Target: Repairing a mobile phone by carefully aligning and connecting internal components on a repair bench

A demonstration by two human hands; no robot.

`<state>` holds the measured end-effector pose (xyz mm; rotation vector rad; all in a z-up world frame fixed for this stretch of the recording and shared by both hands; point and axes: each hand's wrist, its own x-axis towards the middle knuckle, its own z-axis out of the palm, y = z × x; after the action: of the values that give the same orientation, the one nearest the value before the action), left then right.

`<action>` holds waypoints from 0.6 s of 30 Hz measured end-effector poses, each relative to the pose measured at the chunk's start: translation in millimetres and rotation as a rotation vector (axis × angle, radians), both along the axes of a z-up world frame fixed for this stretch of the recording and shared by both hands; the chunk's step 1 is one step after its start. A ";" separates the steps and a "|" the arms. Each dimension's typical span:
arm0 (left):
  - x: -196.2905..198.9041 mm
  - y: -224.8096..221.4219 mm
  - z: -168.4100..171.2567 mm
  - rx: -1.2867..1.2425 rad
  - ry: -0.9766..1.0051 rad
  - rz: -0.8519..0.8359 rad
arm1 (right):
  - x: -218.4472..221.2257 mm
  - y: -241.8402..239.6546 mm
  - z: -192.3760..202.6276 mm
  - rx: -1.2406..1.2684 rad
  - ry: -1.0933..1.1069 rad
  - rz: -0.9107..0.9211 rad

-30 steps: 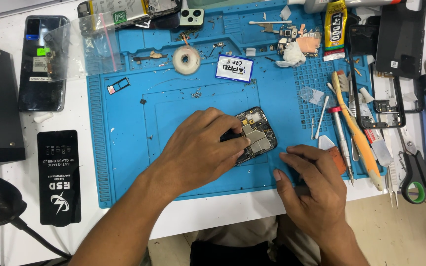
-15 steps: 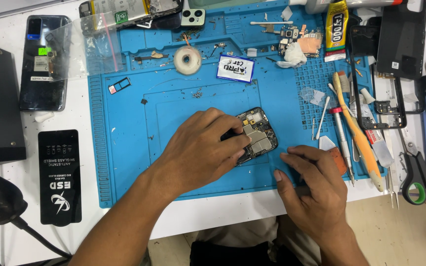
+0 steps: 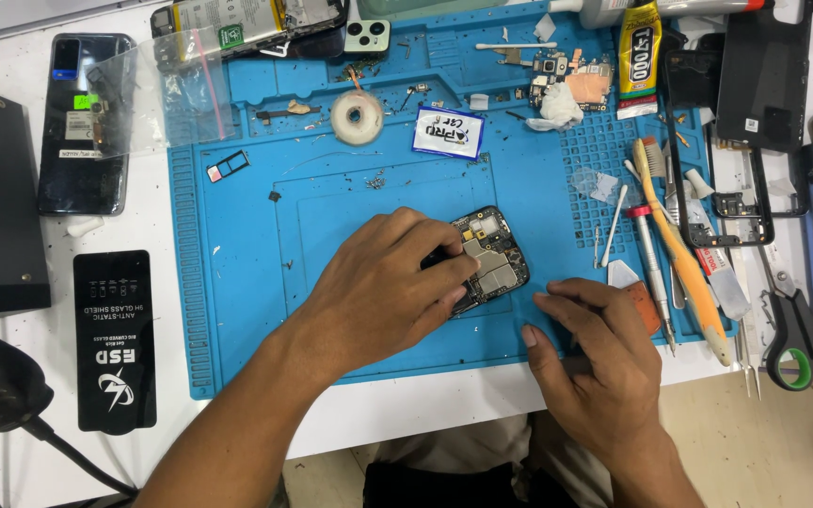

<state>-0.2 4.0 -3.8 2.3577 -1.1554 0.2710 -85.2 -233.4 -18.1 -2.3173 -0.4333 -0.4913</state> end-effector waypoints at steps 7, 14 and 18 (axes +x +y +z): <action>0.3 -0.2 -0.4 -0.022 -0.002 -0.010 | -0.1 -0.3 -1.6 -0.001 0.001 -0.007; -0.4 -0.5 0.8 -0.112 0.074 -0.041 | -0.3 -0.5 -1.3 0.000 0.000 -0.003; -1.1 -0.9 6.7 -0.240 0.186 -0.093 | -0.9 -0.3 -1.5 0.007 0.014 -0.013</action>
<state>-1.3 3.1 2.9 2.0671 -1.0759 0.1448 -86.1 -233.7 -19.5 -2.3167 -0.4092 -0.4814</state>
